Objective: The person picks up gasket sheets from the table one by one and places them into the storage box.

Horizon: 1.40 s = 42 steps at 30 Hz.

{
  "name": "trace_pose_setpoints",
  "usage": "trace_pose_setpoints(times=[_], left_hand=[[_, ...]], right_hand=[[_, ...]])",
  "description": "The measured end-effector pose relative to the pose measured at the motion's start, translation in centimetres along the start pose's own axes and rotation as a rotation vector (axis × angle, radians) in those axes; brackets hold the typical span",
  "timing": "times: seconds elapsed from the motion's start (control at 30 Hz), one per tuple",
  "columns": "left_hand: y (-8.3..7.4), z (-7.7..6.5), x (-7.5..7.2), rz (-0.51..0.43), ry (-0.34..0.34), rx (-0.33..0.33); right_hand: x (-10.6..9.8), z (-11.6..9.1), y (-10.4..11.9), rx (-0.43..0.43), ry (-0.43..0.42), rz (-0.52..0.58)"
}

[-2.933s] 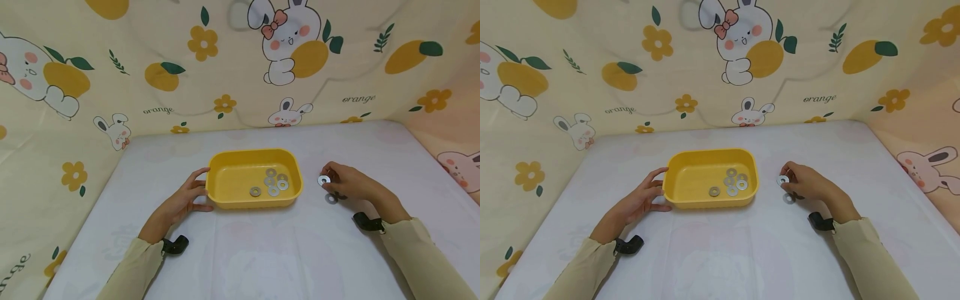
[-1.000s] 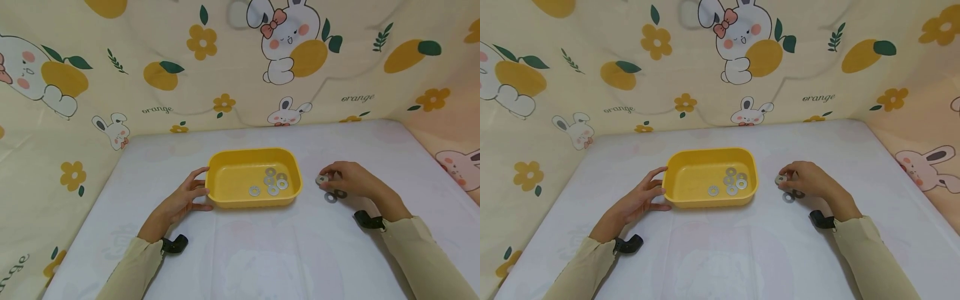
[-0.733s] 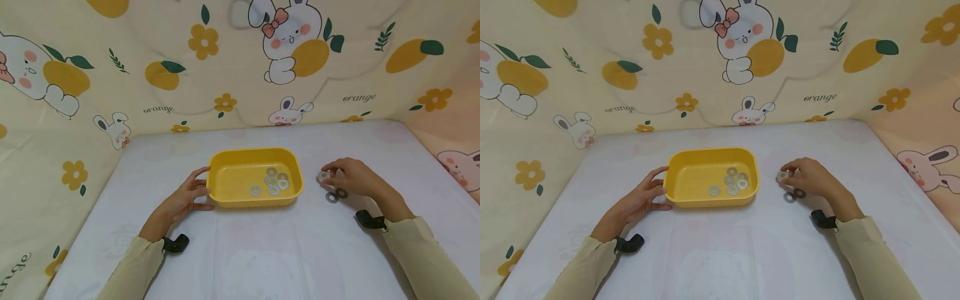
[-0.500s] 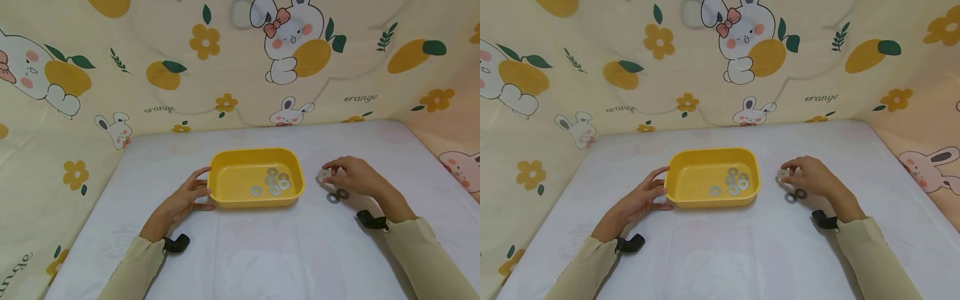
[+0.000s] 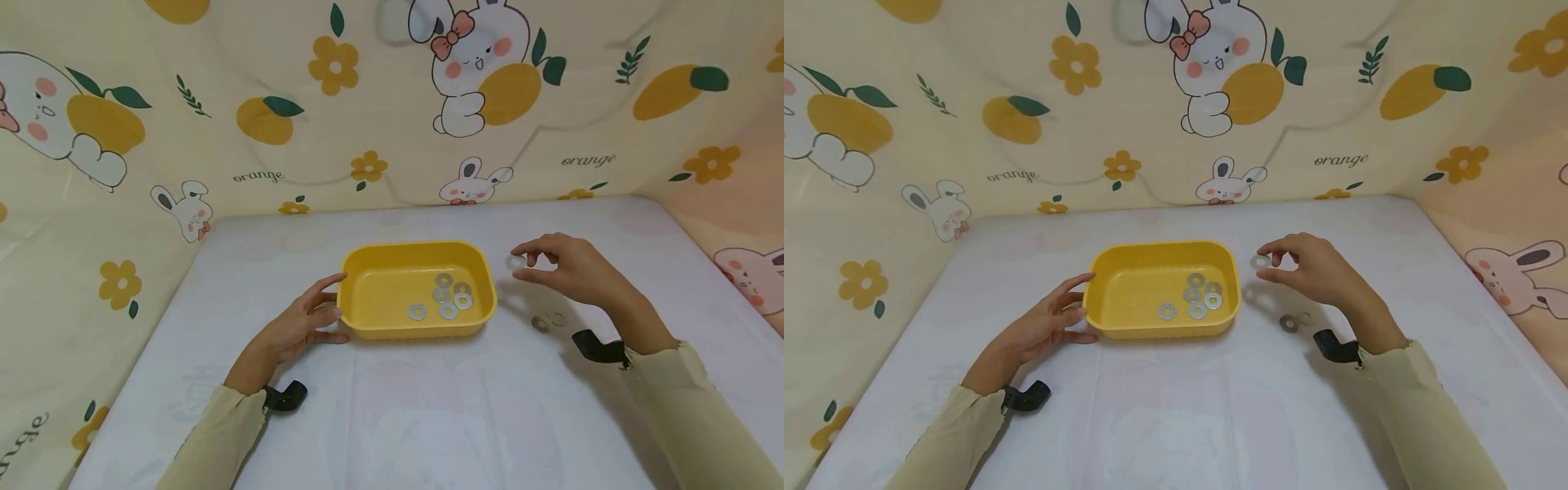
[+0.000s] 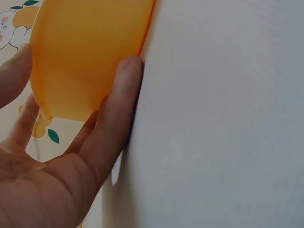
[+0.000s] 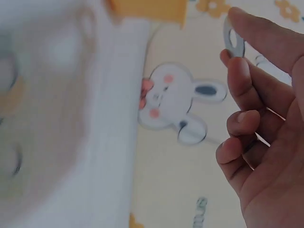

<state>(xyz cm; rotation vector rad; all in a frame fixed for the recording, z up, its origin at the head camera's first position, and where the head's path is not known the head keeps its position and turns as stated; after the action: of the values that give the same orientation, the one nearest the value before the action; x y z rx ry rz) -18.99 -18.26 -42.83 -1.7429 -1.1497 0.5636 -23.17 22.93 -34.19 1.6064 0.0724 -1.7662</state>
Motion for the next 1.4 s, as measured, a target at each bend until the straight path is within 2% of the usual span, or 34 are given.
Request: trace_pose_setpoints(times=[0.13,0.27,0.53,0.67,0.97,1.4], left_hand=[[0.1,0.0,0.0,-0.005,-0.007,-0.003],[0.0,-0.1,0.1,-0.004,-0.02,-0.001],[0.0,-0.1,0.1,-0.004,-0.027,-0.005],[-0.1,0.0,0.0,0.003,-0.03,0.002],[0.0,0.1,0.0,0.01,-0.028,-0.007],[0.1,0.1,0.0,0.007,-0.009,-0.008]], right_hand=[[0.0,0.8,1.7,-0.027,-0.006,0.038],[0.2,2.1,3.5,-0.094,-0.008,0.068],[0.7,5.1,5.8,-0.17,0.035,0.086],[1.3,6.4,6.2,-0.2,0.065,0.108],[2.7,7.9,6.5,-0.196,0.123,0.161],[3.6,9.9,7.2,-0.241,0.153,0.193]])
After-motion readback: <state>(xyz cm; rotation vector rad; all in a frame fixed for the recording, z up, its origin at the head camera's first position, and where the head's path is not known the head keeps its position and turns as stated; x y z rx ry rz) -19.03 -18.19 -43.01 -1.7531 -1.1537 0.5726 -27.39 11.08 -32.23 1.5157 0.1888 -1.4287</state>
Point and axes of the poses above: each hand's wrist, its own z-axis towards the middle knuckle, its own x-axis out of the palm, y = z × x, the point moved 5 cm from there along z, towards the middle knuckle, and after that the axes turned 11 degrees about -x, right-handed, at the moved point
